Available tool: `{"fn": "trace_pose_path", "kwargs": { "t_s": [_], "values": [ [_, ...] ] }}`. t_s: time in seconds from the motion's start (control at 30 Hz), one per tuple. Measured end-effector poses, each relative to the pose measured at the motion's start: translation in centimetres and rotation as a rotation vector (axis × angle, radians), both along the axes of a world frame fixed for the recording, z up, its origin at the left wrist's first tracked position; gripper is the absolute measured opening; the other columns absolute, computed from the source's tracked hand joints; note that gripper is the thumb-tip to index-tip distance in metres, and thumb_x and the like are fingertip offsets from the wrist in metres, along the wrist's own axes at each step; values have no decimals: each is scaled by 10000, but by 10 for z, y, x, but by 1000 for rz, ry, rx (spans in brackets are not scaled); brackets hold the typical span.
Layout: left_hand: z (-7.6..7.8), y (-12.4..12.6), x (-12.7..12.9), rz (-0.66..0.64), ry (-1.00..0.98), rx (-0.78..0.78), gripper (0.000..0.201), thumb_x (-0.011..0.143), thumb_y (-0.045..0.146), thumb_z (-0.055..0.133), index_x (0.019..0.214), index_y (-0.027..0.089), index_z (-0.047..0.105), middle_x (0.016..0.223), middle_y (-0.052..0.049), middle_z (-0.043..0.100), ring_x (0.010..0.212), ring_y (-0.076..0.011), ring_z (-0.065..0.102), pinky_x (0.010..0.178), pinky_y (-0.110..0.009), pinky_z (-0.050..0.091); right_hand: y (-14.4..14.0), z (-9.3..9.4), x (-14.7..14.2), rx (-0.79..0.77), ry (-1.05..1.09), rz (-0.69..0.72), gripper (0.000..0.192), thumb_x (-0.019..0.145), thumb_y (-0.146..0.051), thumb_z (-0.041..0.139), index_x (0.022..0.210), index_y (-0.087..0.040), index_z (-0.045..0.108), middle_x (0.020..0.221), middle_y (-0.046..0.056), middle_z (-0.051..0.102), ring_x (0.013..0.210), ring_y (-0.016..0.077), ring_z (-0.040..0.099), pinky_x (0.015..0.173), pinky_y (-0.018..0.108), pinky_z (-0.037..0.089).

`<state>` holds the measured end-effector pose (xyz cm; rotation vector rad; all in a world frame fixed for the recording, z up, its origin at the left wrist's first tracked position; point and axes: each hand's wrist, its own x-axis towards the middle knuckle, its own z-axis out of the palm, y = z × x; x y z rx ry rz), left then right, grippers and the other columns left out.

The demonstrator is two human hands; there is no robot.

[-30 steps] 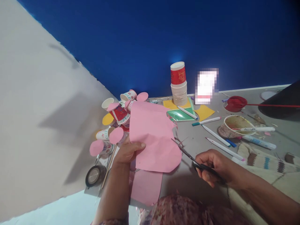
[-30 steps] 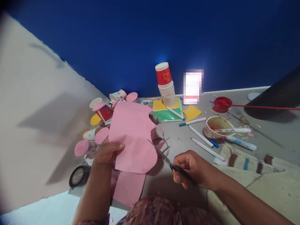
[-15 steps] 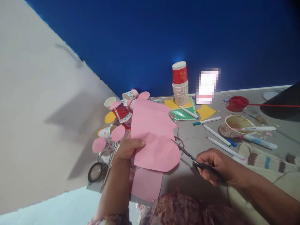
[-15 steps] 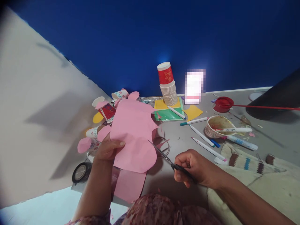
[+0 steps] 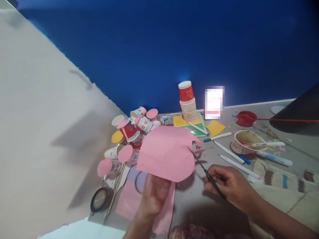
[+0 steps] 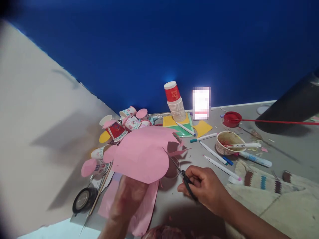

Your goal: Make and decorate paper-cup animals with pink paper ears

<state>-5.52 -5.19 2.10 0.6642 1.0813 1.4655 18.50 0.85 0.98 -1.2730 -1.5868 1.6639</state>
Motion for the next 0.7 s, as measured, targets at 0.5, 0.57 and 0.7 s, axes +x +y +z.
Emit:
{"fn": "trace_pose_path", "kwargs": {
  "t_s": [0.5, 0.57, 0.7],
  "values": [
    [19, 50, 45, 60, -272, -159, 495, 776, 371, 816, 1208, 152, 716, 1074, -122, 806, 920, -315, 780, 671, -383, 628, -2, -12, -2, -328, 188, 91, 616, 708, -776, 743, 636, -211, 508, 496, -30, 528, 478, 78, 340, 486, 251, 217],
    [15, 52, 45, 72, -276, -194, 494, 793, 352, 816, 1227, 148, 700, 1084, -125, 806, 882, -299, 792, 667, -365, 633, -2, -16, -2, -360, 222, 100, 631, 715, -799, 726, 650, -208, 516, 500, -31, 518, 487, 80, 342, 487, 250, 223],
    [10, 54, 46, 80, -288, -229, 506, 792, 334, 826, 1230, 125, 683, 1024, -123, 814, 841, -304, 801, 646, -360, 640, -1, -18, -1, -359, 202, 127, 692, 689, -870, 689, 657, -196, 537, 508, -24, 518, 494, 80, 335, 498, 256, 226]
  ]
}}
